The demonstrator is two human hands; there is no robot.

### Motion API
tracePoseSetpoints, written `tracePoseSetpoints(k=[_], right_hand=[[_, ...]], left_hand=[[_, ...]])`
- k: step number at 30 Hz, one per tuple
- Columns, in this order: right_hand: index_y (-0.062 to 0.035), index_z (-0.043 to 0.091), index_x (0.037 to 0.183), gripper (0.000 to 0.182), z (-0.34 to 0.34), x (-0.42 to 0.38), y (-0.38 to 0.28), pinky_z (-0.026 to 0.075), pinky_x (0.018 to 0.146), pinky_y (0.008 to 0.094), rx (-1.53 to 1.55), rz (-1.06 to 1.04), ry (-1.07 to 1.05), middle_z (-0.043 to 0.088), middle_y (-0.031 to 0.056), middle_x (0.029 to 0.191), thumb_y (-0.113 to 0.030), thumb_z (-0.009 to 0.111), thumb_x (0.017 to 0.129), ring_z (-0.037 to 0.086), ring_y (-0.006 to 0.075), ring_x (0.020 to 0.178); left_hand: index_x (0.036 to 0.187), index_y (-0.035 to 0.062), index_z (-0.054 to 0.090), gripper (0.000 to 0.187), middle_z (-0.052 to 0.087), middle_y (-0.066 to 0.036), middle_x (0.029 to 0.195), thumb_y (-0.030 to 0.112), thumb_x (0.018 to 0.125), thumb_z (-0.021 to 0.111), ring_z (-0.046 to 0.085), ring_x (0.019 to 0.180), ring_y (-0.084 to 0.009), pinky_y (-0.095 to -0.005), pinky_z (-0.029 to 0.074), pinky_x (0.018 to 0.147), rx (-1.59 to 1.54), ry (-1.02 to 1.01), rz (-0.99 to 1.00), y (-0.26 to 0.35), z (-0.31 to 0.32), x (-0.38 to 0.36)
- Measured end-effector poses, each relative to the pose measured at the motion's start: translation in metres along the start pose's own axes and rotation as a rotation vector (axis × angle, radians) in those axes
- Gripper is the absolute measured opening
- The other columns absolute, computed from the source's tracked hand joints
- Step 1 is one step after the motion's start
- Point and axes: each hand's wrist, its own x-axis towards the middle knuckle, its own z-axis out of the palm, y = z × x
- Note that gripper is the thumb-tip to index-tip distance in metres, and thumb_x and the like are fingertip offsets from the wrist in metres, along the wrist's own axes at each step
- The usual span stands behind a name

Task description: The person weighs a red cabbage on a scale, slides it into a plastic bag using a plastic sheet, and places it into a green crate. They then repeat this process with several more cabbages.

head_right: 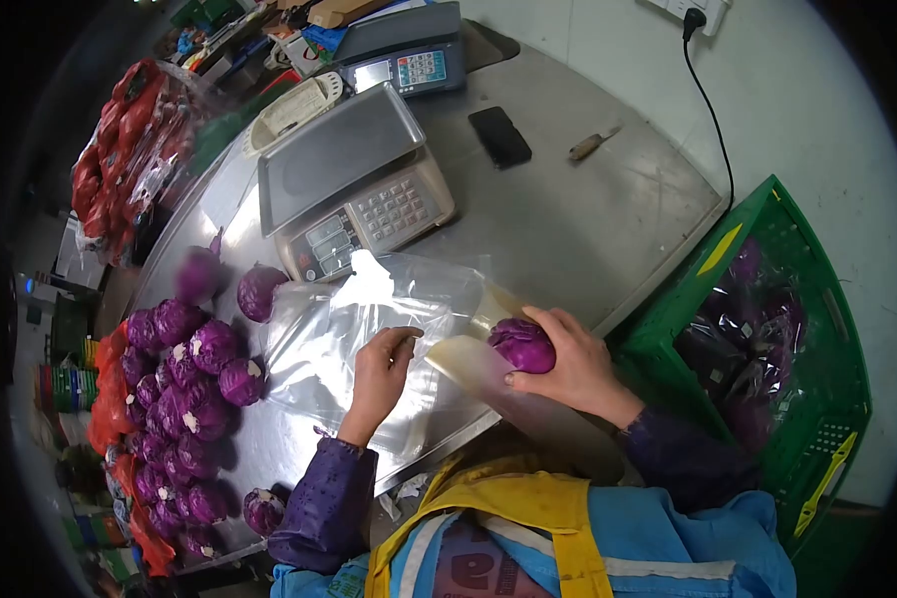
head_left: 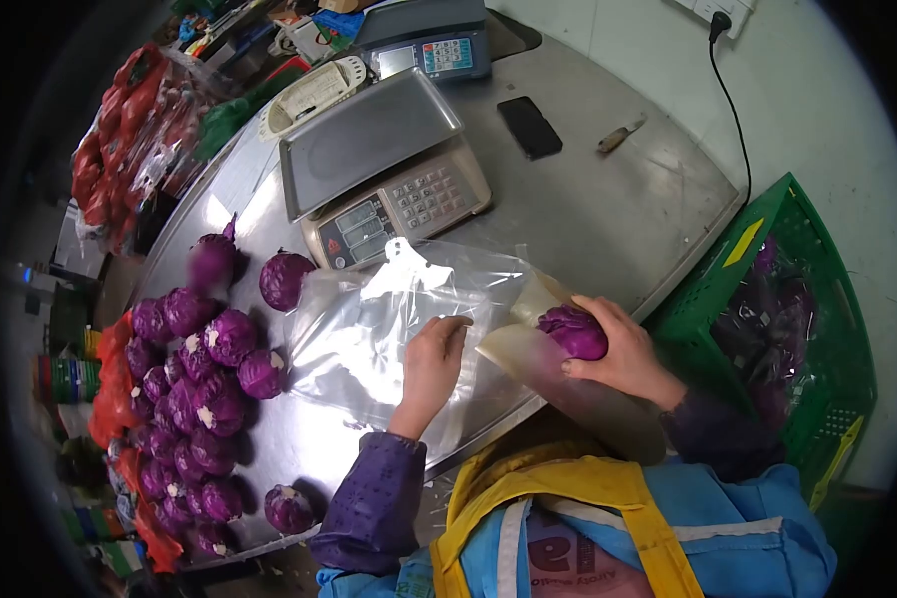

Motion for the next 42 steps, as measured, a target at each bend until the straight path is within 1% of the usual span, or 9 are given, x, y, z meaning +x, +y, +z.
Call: tracePoseSetpoints(k=[6,14,18,24,30,33,36,40,42], right_hand=[[-0.0076,0.043,0.126,0.075,-0.003,0.002,0.018,0.042,0.09,0.0375,0.247,0.019,0.003,0.05,0.0157,0.117,-0.03,0.076,0.062,0.052,0.0308,0.107],[-0.0026,0.038,0.129,0.075,-0.014,-0.001,0.038,0.035,0.096,0.0311,0.621,0.033,-0.089,0.048,0.0149,0.122,-0.02,0.073,0.066,0.047,0.0222,0.115],[-0.0012,0.037,0.13,0.074,-0.012,-0.005,0.04,0.034,0.098,0.0311,0.507,0.016,-0.051,0.048,0.0144,0.123,-0.017,0.071,0.067,0.046,0.0215,0.115],[-0.0007,0.035,0.131,0.075,-0.017,-0.006,0.047,0.032,0.1,0.0311,0.626,0.018,-0.07,0.047,0.013,0.124,-0.019,0.07,0.067,0.044,0.0206,0.117],[-0.0017,0.036,0.13,0.075,-0.013,-0.012,0.043,0.033,0.099,0.0312,0.669,0.024,-0.055,0.046,0.0129,0.125,-0.018,0.071,0.066,0.044,0.0208,0.117],[-0.0049,0.043,0.126,0.073,-0.007,-0.01,0.033,0.038,0.095,0.0355,0.376,-0.082,0.01,0.047,0.0157,0.12,-0.025,0.075,0.063,0.048,0.0291,0.113],[-0.0054,0.044,0.125,0.073,-0.01,-0.009,0.012,0.039,0.092,0.0371,0.16,-0.095,-0.009,0.048,0.0164,0.118,-0.029,0.075,0.063,0.049,0.0315,0.109],[-0.0081,0.045,0.124,0.073,-0.002,-0.004,0.019,0.041,0.089,0.0376,0.281,-0.042,0.049,0.05,0.0165,0.113,-0.033,0.075,0.062,0.05,0.0334,0.105],[-0.008,0.045,0.124,0.073,-0.001,0.0,0.019,0.041,0.088,0.0381,0.252,-0.032,0.059,0.05,0.016,0.113,-0.034,0.074,0.062,0.051,0.0334,0.105]], left_hand=[[0.09,0.0049,0.063,0.012,0.06,-0.013,0.083,0.009,0.083,0.054,0.059,0.068,-0.0307,-0.0377,0.045,0.061,0.008,-0.037,-0.023,-0.014,-0.004,-0.004],[0.088,0.0072,0.063,0.012,0.059,-0.011,0.084,0.014,0.082,0.055,0.059,0.072,-0.0312,-0.0385,0.047,0.062,0.157,-0.058,-0.006,-0.02,0.01,-0.002],[0.085,0.0079,0.063,0.011,0.059,-0.01,0.082,0.015,0.081,0.056,0.059,0.073,-0.0305,-0.0382,0.047,0.062,0.17,-0.073,0.015,-0.005,0.008,-0.001],[0.085,0.0085,0.063,0.011,0.059,-0.009,0.08,0.014,0.08,0.055,0.06,0.072,-0.0298,-0.038,0.048,0.061,0.264,-0.152,0.041,-0.011,0.018,-0.005],[0.085,0.0067,0.063,0.01,0.06,-0.011,0.08,0.013,0.081,0.056,0.06,0.071,-0.0293,-0.0381,0.047,0.06,0.135,-0.078,0.081,-0.005,0.023,0.005],[0.086,0.0036,0.062,0.009,0.06,-0.012,0.081,0.008,0.08,0.057,0.06,0.067,-0.0267,-0.0348,0.046,0.059,0.012,-0.029,0.095,0.003,0.018,0.012],[0.088,0.0015,0.062,0.01,0.061,-0.013,0.08,0.004,0.08,0.058,0.059,0.063,-0.025,-0.0306,0.046,0.058,-0.026,-0.047,0.1,0.026,0.01,0.016],[0.09,0.0023,0.062,0.013,0.059,-0.013,0.078,0.002,0.079,0.056,0.059,0.064,-0.0282,-0.0331,0.047,0.058,0.129,-0.032,0.16,0.038,-0.001,0.013],[0.091,0.0064,0.061,0.012,0.059,-0.011,0.08,0.008,0.081,0.056,0.059,0.067,-0.0308,-0.0388,0.047,0.059,0.127,-0.039,0.178,0.033,-0.004,0.011]])
